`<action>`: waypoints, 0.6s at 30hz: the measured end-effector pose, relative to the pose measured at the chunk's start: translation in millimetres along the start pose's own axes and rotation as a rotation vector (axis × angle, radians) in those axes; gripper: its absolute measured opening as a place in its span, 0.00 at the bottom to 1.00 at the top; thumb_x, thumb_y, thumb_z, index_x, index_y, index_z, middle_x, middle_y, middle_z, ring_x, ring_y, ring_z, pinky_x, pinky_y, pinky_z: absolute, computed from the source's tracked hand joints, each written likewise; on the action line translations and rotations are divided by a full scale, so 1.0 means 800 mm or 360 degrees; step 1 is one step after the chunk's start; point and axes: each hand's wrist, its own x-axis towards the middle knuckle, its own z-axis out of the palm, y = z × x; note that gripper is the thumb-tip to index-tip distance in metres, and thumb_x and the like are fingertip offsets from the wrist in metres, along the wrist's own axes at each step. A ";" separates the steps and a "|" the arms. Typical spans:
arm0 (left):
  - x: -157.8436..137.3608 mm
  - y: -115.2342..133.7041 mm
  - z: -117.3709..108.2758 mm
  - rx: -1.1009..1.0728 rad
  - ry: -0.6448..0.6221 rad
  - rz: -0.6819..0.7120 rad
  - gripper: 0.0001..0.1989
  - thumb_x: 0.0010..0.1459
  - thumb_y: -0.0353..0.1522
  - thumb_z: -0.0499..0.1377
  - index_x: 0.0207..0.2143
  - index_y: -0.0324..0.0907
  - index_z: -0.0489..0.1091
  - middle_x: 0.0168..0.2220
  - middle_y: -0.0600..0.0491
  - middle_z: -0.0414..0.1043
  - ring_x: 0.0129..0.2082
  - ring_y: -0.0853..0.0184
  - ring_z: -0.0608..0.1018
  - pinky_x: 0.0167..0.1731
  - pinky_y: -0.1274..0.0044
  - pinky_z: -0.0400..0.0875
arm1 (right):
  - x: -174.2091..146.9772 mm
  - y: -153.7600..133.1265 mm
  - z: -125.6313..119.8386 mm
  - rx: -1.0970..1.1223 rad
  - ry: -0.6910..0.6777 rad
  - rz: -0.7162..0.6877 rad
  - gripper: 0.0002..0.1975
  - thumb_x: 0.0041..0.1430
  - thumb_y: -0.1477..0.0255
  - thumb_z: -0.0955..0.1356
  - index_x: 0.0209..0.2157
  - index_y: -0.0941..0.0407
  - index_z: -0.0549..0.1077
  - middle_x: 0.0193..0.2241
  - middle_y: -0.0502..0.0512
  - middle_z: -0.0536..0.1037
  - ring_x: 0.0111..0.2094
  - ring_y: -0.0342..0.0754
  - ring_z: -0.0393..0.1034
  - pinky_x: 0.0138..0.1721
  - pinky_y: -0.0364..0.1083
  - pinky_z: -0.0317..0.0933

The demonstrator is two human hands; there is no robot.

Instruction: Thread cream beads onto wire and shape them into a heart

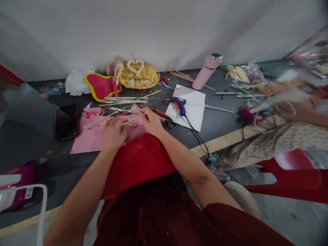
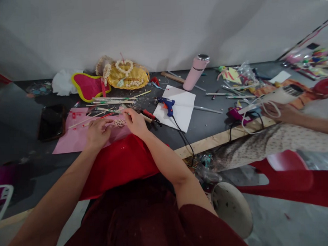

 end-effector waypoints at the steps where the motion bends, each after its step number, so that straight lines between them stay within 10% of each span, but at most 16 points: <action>1: 0.000 0.000 -0.001 0.0005 0.0009 0.0020 0.14 0.54 0.27 0.54 0.41 0.45 0.74 0.44 0.49 0.78 0.48 0.57 0.75 0.52 0.63 0.64 | 0.000 0.000 0.001 0.0009 -0.0009 -0.0018 0.12 0.66 0.66 0.60 0.42 0.55 0.71 0.34 0.52 0.76 0.30 0.43 0.67 0.36 0.43 0.60; 14: -0.001 0.038 -0.033 -0.0393 0.0341 0.0192 0.05 0.57 0.33 0.56 0.36 0.44 0.71 0.38 0.50 0.76 0.43 0.60 0.75 0.46 0.66 0.68 | 0.000 -0.001 0.000 0.0035 -0.0017 0.0051 0.11 0.64 0.69 0.60 0.45 0.54 0.70 0.33 0.51 0.77 0.33 0.45 0.71 0.38 0.43 0.64; 18: -0.023 0.108 -0.081 -0.1167 -0.0006 0.0271 0.10 0.59 0.37 0.59 0.43 0.49 0.70 0.41 0.50 0.73 0.38 0.64 0.74 0.39 0.70 0.71 | 0.000 0.003 0.002 0.0124 0.0025 0.0018 0.11 0.59 0.72 0.63 0.43 0.56 0.70 0.32 0.52 0.76 0.32 0.46 0.71 0.37 0.44 0.65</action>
